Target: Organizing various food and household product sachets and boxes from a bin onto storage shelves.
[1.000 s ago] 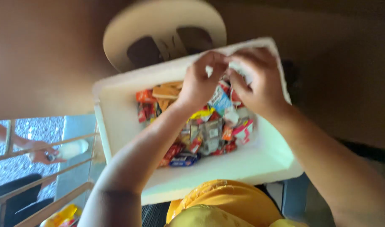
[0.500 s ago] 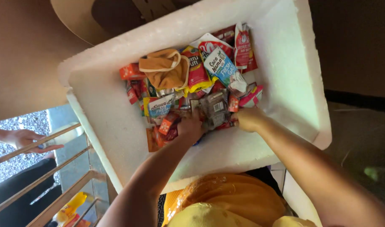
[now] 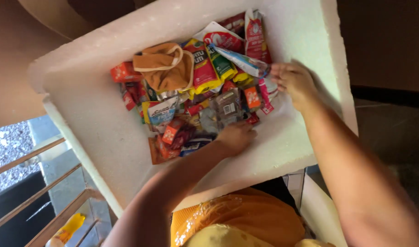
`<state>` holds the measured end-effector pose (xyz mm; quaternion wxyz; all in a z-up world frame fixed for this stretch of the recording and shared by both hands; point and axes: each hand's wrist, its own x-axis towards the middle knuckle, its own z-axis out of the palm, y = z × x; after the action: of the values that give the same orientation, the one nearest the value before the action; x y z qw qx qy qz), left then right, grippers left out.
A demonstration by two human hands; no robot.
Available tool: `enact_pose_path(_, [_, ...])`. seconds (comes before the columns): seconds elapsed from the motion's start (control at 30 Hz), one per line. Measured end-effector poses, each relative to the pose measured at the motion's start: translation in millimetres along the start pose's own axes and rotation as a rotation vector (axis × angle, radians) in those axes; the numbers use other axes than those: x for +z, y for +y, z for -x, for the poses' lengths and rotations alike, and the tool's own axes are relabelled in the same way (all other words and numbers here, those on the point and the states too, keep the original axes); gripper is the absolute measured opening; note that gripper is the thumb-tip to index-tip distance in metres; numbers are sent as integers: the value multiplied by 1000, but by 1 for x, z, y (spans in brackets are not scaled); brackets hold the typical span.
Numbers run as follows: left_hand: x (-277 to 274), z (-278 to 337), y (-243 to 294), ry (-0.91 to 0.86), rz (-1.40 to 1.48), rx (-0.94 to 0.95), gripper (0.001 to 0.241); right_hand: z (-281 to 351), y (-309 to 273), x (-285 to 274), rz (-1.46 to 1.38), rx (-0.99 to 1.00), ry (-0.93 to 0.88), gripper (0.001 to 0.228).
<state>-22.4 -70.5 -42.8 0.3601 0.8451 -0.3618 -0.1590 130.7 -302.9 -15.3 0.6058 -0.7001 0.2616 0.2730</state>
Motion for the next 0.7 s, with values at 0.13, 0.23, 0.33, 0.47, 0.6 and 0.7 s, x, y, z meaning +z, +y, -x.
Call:
enact_pose_path(0.13, [50, -56, -22, -207, -292, -57, 24, -8, 24, -7, 76, 17, -26, 31])
enact_pose_path(0.23, [68, -78, -18, -524, -486, -99, 28, -15, 64, -11, 466, -325, -63, 35])
enact_pose_path(0.33, [68, -85, -9, -372, -1066, -19, 39, -4, 55, -5, 808, -48, -78, 31])
enact_pose_path(0.47, [46, -66, -15, -564, -693, -111, 23, -6, 66, -7, 645, -129, -122, 30])
enact_pose_path(0.6, [-59, -40, 10, -125, -147, -263, 40, -14, 74, -6, 350, -185, -193, 37])
enact_pose_path(0.7, [-60, -6, -19, 172, 682, -523, 36, 38, 6, 19, 252, -20, -310, 47])
